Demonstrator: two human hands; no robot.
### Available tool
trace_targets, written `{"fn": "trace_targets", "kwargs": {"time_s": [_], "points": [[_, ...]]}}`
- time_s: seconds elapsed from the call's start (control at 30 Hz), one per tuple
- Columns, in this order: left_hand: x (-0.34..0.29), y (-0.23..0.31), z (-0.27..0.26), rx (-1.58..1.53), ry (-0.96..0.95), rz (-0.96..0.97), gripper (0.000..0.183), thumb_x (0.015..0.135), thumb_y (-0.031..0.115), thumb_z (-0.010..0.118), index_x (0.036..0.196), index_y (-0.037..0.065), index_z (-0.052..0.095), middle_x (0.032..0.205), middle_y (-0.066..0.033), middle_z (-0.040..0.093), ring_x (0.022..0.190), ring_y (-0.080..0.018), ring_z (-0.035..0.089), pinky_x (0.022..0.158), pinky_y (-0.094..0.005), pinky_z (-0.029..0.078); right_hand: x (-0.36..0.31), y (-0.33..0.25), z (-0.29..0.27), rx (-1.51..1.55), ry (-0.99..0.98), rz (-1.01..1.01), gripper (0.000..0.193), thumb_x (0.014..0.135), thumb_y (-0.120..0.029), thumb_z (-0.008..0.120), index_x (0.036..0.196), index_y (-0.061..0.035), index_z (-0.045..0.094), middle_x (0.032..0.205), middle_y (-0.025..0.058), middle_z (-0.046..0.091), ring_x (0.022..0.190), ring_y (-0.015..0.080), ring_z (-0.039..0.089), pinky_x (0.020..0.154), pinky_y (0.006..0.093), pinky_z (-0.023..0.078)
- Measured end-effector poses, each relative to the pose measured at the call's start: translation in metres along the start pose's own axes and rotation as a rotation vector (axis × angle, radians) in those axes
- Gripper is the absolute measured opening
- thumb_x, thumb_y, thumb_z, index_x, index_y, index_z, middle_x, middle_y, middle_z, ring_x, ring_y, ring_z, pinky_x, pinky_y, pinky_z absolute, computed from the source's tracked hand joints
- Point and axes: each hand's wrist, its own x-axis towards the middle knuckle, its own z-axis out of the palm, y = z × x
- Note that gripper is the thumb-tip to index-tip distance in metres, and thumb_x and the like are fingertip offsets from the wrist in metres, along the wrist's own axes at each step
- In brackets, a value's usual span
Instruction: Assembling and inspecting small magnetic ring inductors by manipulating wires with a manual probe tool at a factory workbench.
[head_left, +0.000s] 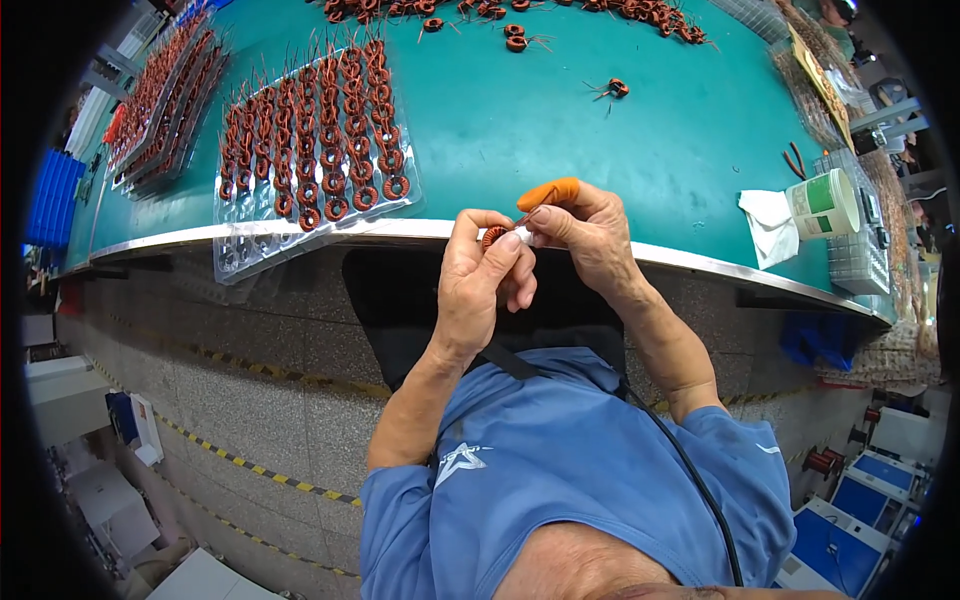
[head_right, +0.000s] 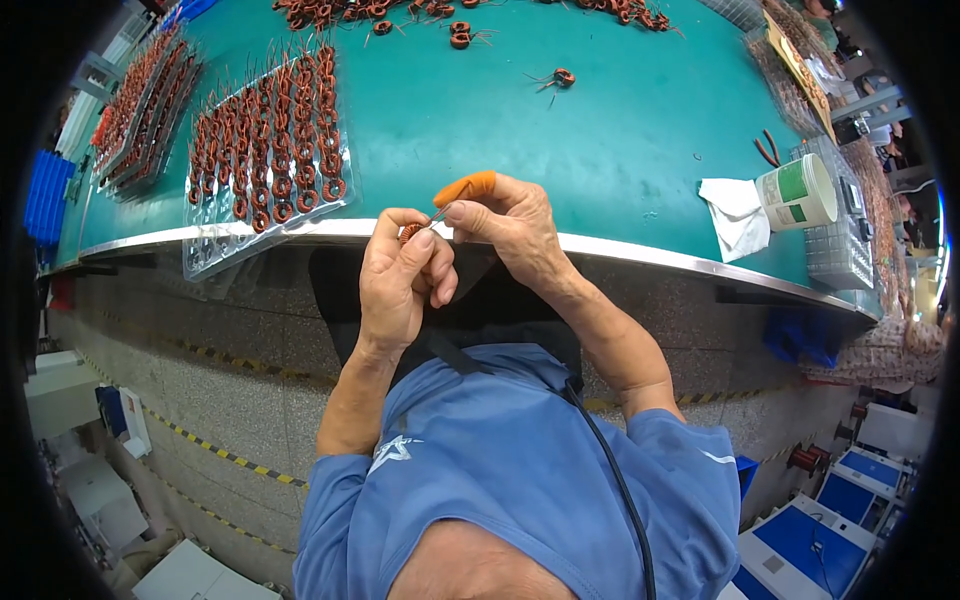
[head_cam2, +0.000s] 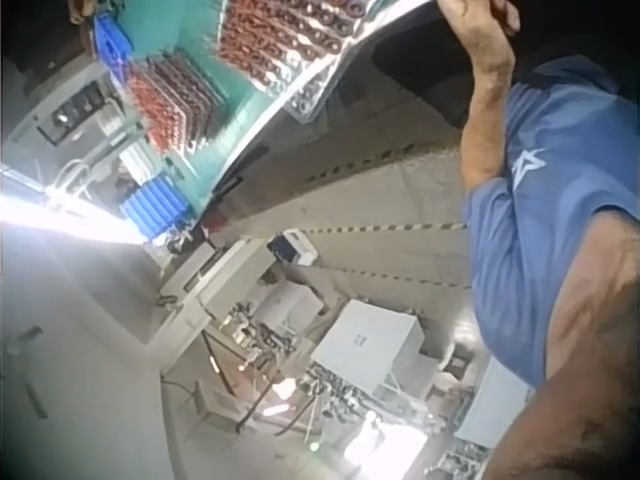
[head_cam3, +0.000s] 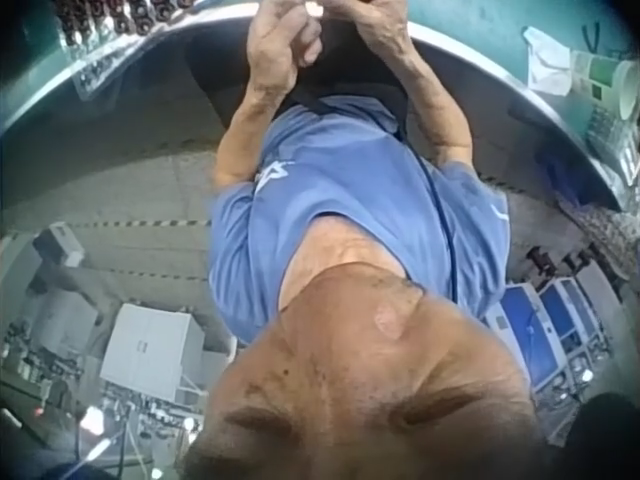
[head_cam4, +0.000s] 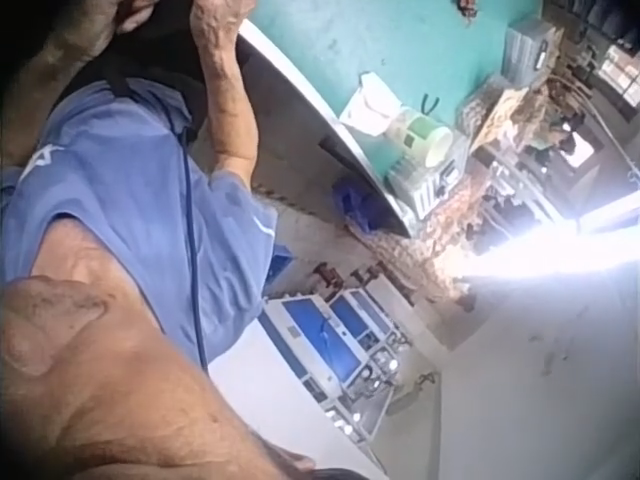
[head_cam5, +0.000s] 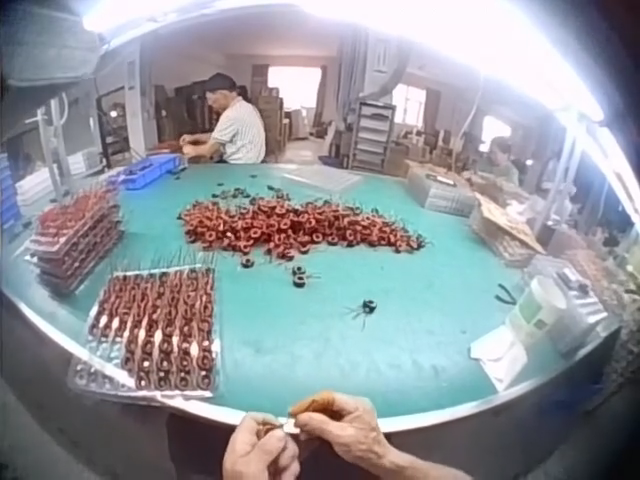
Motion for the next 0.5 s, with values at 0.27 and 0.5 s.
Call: {"fn": "trace_targets", "kwargs": {"time_s": [0.27,0.5], "points": [[0.003,0.005,-0.013,0.123,-0.129,0.091,0.022,0.102,0.023,0.042,0.116,0.006,0.038,0.081,-0.009,0.056,0.061,-0.0128,0.056,0.05,-0.0211,0.042,-0.007,-0.011,0.003,-0.2,0.201,-0.042,0.022,0.092,-0.016,0.064,0.106,0.0007,0.065,0.077,0.0016,0.062,0.064,0.0048,0.056,0.06,0.0192,0.051],[0.012,0.01,-0.007,0.721,-0.094,0.27,0.023,0.098,0.015,0.052,0.115,0.003,0.041,0.072,-0.0059,0.059,0.059,-0.0133,0.057,0.054,-0.0258,0.046,-0.013,-0.014,0.003,-0.064,0.038,-0.015,0.023,0.092,-0.022,0.064,0.092,0.0007,0.066,0.065,0.0022,0.059,0.053,0.0074,0.053,0.048,0.0193,0.04]]}}
